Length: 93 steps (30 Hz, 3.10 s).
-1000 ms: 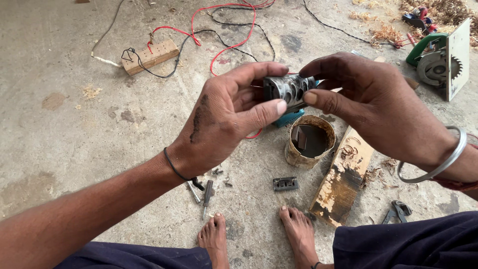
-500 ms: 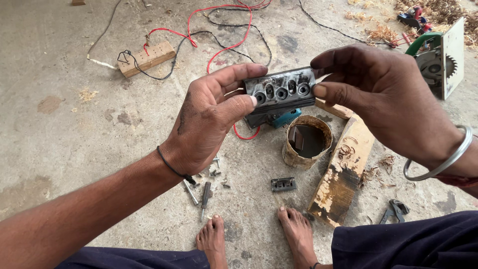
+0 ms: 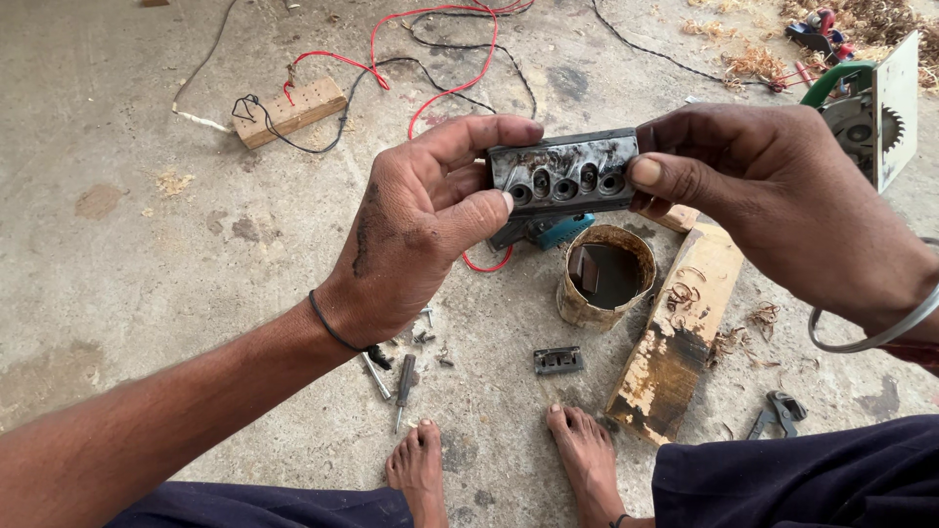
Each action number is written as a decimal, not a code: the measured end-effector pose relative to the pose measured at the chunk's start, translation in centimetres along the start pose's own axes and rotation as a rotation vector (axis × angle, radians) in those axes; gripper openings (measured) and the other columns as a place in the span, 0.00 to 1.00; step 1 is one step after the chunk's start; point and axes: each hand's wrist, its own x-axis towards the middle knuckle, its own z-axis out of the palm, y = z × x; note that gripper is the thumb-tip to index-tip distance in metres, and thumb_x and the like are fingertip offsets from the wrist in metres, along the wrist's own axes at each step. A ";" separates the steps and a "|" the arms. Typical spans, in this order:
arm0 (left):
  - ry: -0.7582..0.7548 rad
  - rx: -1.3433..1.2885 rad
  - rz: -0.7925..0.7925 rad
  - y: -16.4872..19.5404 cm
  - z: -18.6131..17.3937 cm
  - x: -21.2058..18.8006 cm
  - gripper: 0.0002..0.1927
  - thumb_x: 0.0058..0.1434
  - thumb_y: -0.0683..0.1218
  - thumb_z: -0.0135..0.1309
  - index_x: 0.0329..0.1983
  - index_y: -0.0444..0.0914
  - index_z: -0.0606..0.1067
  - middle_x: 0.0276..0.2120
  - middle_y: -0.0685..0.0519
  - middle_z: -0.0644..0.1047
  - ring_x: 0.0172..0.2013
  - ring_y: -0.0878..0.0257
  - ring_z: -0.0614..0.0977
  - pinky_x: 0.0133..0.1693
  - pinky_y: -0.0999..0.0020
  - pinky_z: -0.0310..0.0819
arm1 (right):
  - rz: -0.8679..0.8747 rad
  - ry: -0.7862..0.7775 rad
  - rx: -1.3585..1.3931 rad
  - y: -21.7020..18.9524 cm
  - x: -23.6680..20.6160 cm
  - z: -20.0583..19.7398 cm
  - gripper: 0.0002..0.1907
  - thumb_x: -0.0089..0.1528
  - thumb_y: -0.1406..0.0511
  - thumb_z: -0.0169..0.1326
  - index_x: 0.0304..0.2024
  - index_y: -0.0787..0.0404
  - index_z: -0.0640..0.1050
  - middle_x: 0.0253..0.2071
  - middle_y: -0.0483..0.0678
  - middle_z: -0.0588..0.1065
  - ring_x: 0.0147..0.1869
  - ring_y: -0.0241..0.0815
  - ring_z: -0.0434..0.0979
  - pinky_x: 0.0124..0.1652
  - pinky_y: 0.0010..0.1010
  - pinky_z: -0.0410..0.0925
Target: The person assembles a handheld electric planer by attaching a metal blade holder to the tool's body. They align the holder, insert screws, and tighten them using a screwdriver while sitting on the floor.
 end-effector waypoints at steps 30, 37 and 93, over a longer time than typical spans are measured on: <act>-0.028 -0.329 -0.196 0.0 0.2 0.6 0.31 0.55 0.32 0.43 0.65 0.21 0.65 0.54 0.38 0.76 0.52 0.61 0.79 0.59 0.68 0.75 | 0.046 -0.048 0.012 -2.8 -0.9 0.1 0.12 0.58 0.59 0.64 0.32 0.61 0.84 0.23 0.44 0.79 0.24 0.27 0.77 0.22 0.23 0.69; -0.048 -0.290 -0.173 0.5 0.3 0.8 0.31 0.55 0.32 0.42 0.65 0.20 0.65 0.54 0.37 0.77 0.53 0.60 0.80 0.59 0.67 0.76 | 0.067 -0.080 0.142 -3.5 -1.2 0.1 0.11 0.56 0.60 0.64 0.33 0.61 0.83 0.21 0.41 0.80 0.24 0.25 0.73 0.22 0.21 0.67; -0.150 -0.073 0.133 1.7 -0.6 0.0 0.22 0.65 0.42 0.62 0.61 0.29 0.74 0.54 0.40 0.82 0.54 0.56 0.87 0.53 0.68 0.84 | 0.152 0.005 0.278 -0.7 -0.3 -0.8 0.21 0.72 0.65 0.44 0.58 0.78 0.73 0.46 0.63 0.79 0.50 0.48 0.81 0.51 0.43 0.74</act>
